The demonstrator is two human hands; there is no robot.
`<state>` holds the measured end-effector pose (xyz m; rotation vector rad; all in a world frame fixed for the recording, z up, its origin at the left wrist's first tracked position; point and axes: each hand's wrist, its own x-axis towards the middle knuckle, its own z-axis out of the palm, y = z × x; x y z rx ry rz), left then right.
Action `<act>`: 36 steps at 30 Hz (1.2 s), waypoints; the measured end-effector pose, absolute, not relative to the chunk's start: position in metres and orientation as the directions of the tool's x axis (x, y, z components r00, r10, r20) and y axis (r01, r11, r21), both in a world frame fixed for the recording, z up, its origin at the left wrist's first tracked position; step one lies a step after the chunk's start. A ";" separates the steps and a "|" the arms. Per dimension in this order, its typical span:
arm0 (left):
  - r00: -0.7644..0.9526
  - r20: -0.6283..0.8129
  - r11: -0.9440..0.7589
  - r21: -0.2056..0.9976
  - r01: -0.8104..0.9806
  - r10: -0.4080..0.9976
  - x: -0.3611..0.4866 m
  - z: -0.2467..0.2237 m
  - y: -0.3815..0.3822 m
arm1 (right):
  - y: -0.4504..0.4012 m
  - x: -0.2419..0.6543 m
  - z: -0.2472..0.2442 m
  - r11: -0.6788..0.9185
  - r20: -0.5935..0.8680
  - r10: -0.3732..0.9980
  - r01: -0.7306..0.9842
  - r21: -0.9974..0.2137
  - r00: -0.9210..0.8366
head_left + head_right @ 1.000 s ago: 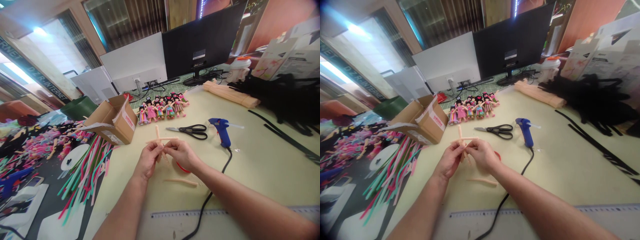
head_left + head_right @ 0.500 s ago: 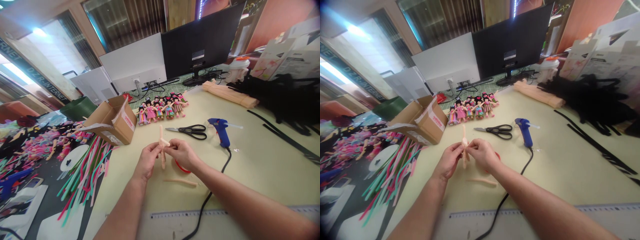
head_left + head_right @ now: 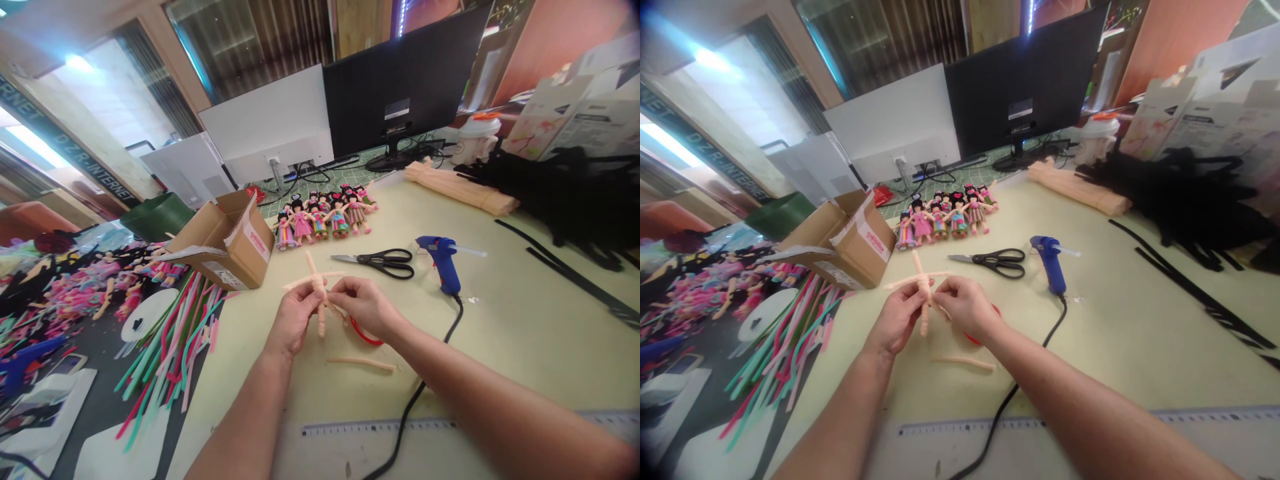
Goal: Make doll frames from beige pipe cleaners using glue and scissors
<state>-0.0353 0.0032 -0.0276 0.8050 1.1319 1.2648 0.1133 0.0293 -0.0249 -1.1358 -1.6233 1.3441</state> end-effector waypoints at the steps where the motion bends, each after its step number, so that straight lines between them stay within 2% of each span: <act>1: -0.059 -0.188 0.160 0.935 -0.315 0.980 -0.035 -0.027 0.004 | 0.029 0.114 -0.024 0.055 -0.007 0.939 0.169 -0.984 -0.345; 11: -0.042 -0.125 0.103 0.934 -0.341 0.991 -0.036 -0.027 0.003 | 0.034 0.118 -0.027 0.048 -0.012 0.938 0.164 -0.985 -0.347; 18: -0.037 -0.185 0.164 0.935 -0.314 0.982 -0.040 -0.029 0.004 | 0.031 0.117 -0.024 0.065 0.005 0.932 0.155 -0.986 -0.363; 23: -0.146 -0.149 0.129 0.982 -0.139 0.978 -0.039 -0.031 0.002 | 0.031 0.116 -0.024 0.111 0.059 0.948 0.152 -0.982 -0.313; 26: -0.156 -0.121 0.114 0.992 -0.057 0.980 -0.038 -0.030 0.001 | 0.031 0.116 -0.025 0.150 0.092 0.948 0.174 -0.973 -0.304; 31: -0.044 -0.162 0.154 0.978 -0.143 0.986 -0.038 -0.031 0.001 | 0.031 0.115 -0.027 0.194 0.125 0.942 0.201 -0.960 -0.311; 36: 0.033 -0.182 0.185 0.951 -0.246 0.983 -0.037 -0.028 0.002 | 0.032 0.115 -0.028 0.107 0.067 0.934 0.097 -0.989 -0.351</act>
